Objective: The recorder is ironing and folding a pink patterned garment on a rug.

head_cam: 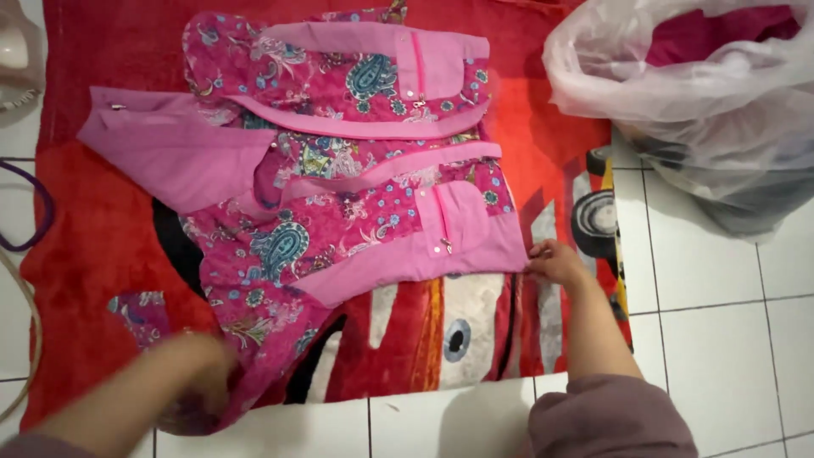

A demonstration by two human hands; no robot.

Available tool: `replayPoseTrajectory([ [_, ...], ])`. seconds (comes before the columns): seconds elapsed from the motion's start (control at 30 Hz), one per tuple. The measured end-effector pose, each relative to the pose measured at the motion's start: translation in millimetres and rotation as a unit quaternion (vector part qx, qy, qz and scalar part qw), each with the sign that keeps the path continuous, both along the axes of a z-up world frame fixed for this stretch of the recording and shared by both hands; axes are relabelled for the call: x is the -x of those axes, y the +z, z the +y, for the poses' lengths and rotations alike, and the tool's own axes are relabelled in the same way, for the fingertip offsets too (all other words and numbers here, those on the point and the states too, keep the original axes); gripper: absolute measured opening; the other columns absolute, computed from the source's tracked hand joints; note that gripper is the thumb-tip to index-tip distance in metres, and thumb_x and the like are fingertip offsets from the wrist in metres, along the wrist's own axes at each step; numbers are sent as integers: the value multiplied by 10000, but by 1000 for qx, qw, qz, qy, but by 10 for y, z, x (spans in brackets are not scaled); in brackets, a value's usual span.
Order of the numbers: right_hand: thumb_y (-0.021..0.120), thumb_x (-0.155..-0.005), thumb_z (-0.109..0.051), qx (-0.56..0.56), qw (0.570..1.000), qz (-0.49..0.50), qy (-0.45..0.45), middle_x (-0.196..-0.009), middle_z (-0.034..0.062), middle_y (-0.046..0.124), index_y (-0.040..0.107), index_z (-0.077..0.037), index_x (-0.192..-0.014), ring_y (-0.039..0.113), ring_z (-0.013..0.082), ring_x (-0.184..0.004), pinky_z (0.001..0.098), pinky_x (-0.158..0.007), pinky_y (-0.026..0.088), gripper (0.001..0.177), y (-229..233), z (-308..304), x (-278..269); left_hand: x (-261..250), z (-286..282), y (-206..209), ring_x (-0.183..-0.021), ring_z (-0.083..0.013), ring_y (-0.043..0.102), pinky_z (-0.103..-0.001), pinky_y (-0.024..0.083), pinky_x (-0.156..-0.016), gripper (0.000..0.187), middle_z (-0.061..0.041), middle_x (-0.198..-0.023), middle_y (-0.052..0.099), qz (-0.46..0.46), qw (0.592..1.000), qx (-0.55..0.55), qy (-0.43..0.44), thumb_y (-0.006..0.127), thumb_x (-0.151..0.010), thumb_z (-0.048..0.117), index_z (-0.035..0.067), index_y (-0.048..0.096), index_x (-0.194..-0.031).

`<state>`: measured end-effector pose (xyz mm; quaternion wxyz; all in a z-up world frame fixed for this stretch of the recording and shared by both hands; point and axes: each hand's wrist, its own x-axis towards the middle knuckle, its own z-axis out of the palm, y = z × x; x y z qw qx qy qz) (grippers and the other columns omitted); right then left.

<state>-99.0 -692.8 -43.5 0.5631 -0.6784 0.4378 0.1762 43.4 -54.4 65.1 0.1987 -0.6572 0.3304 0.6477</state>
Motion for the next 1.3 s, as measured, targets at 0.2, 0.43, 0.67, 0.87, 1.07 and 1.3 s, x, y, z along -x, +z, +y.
replayPoseTrajectory([
  [0.2, 775, -832, -18, 198, 960, -123, 158, -952, 117, 746, 653, 5, -1063, 716, 244, -887, 347, -743, 582, 262, 116, 53, -972, -1153, 375, -69, -1318, -323, 567, -426, 532, -1057, 544, -99, -1460, 552, -430, 862, 181, 199, 767, -837, 277, 135, 601, -1335],
  [0.43, 671, -899, -67, 302, 937, -172, 17, -910, 135, 743, 742, -28, -1058, 735, 258, -801, 367, -680, 565, 178, -5, 221, -2328, -1715, 676, -507, -1519, -305, 289, -474, 343, -1170, 1044, -28, -1666, 280, -537, 813, 214, 73, 803, -765, 238, 252, 210, -1624],
  [0.67, 792, -942, -159, 173, 982, 2, 74, -688, 71, 641, 760, 5, -953, 535, 185, -586, 338, -499, 385, 168, -238, -44, -2909, -1913, 740, -221, -1493, -382, 265, -556, 286, -1154, 1262, -30, -1716, 231, -530, 783, 205, 252, 893, -632, 431, 315, 145, -1642],
  [0.87, 651, -934, 13, 8, 987, -108, -118, -910, 103, 712, 594, -14, -948, 738, 215, -767, 289, -688, 619, 65, -199, -274, -2889, -2261, 913, -373, -1415, -480, 302, -719, 180, -1142, 1338, -95, -1570, 430, -473, 721, 188, 470, 942, -470, 560, 289, 303, -1615],
  [1.07, 609, -968, 31, -11, 959, -181, -216, -1070, 151, 664, 572, 11, -1056, 744, 279, -907, 351, -787, 632, 97, -162, -247, -2797, -2208, 1801, -603, -1433, -376, 452, -772, 12, -1238, 253, -19, -1246, 755, -536, 788, 71, 296, 672, -1007, 525, 361, 824, -1126],
  [1.3, 530, -919, 11, 41, 916, -271, -292, -949, 133, 698, 510, -41, -1031, 727, 250, -820, 345, -725, 683, 126, -491, -342, -2621, -1878, 1699, -744, -1477, -347, 444, -771, -68, -1224, 215, 12, -1298, 733, -548, 814, -22, 194, 664, -953, 210, 285, 838, -1054],
])
